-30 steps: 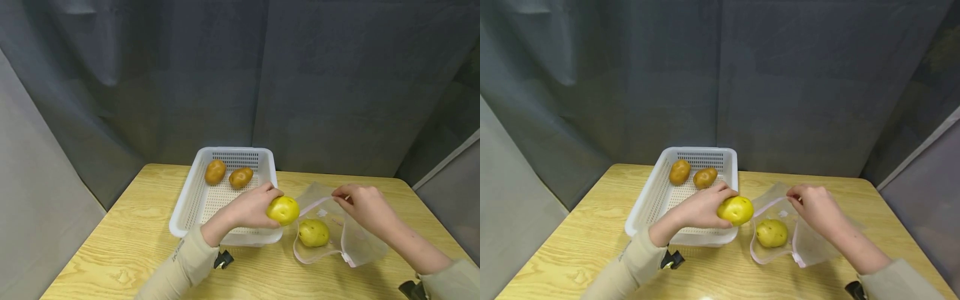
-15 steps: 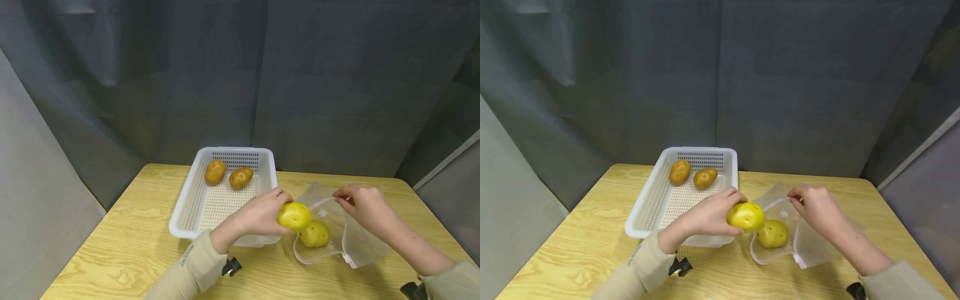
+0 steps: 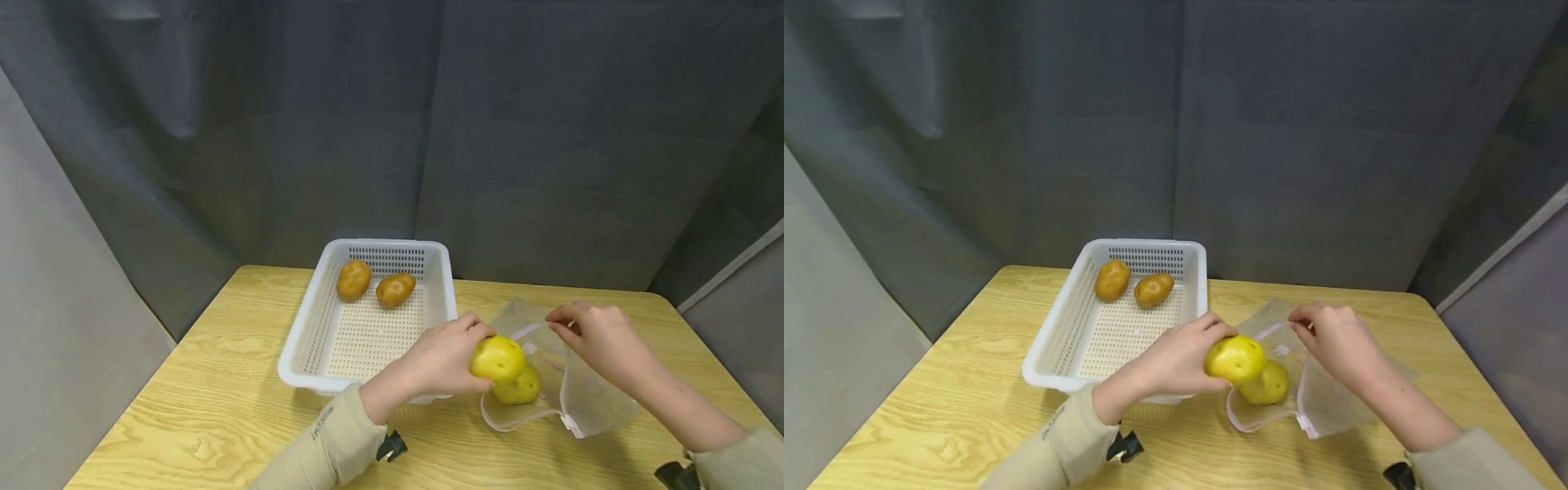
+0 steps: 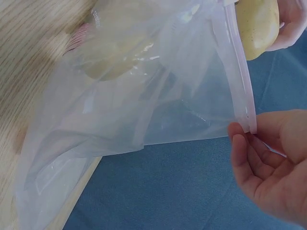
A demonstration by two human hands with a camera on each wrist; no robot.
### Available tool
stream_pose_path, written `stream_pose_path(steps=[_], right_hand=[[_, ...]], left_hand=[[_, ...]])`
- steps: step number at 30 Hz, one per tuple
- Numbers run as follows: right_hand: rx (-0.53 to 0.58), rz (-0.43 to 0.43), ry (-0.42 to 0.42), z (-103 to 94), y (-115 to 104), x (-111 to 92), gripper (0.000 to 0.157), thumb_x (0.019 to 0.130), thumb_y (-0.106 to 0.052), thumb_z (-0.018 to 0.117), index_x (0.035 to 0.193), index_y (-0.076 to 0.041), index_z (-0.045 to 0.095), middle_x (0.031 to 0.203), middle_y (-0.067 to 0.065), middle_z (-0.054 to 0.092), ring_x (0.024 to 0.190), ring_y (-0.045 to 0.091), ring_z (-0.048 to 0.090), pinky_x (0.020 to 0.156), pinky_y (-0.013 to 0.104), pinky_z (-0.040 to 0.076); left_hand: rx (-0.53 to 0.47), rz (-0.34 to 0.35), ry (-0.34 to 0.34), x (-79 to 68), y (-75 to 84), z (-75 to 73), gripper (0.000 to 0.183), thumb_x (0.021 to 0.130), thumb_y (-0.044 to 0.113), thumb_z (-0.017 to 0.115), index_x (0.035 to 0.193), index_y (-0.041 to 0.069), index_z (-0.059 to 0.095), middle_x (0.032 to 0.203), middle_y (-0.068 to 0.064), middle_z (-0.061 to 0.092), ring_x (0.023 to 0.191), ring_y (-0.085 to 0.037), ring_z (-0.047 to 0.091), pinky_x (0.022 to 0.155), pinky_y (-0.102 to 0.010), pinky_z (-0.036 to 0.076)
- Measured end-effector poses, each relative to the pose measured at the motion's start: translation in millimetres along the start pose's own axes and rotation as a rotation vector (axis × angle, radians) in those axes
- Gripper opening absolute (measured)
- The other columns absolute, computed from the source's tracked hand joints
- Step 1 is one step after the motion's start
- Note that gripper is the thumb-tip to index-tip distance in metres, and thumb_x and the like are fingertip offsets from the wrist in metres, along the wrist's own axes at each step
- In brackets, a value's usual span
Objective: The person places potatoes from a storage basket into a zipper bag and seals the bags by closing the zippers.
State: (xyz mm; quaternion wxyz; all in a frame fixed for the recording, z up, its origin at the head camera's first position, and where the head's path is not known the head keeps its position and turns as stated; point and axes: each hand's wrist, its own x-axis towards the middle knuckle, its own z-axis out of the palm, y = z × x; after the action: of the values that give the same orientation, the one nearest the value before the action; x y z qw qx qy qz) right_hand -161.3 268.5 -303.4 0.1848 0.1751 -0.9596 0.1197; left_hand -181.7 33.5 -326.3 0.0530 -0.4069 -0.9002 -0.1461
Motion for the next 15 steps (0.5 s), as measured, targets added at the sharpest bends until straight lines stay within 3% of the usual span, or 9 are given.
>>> stream_pose_path(steps=[15], right_hand=[[-0.005,-0.009,0.007,-1.3,0,0,0.008,0.077,-0.008,0.068,0.084,-0.004,0.069,0.073,0.004,0.066,0.056,0.008,0.054,0.048,0.021,0.042]], left_hand=[[0.062,0.007,0.101,5.6,20.4,18.1,0.060,0.071,0.044,0.069,0.121,0.017,0.049,0.112,0.006,0.052,0.095,-0.006,0.052,0.081,-0.018,0.042]])
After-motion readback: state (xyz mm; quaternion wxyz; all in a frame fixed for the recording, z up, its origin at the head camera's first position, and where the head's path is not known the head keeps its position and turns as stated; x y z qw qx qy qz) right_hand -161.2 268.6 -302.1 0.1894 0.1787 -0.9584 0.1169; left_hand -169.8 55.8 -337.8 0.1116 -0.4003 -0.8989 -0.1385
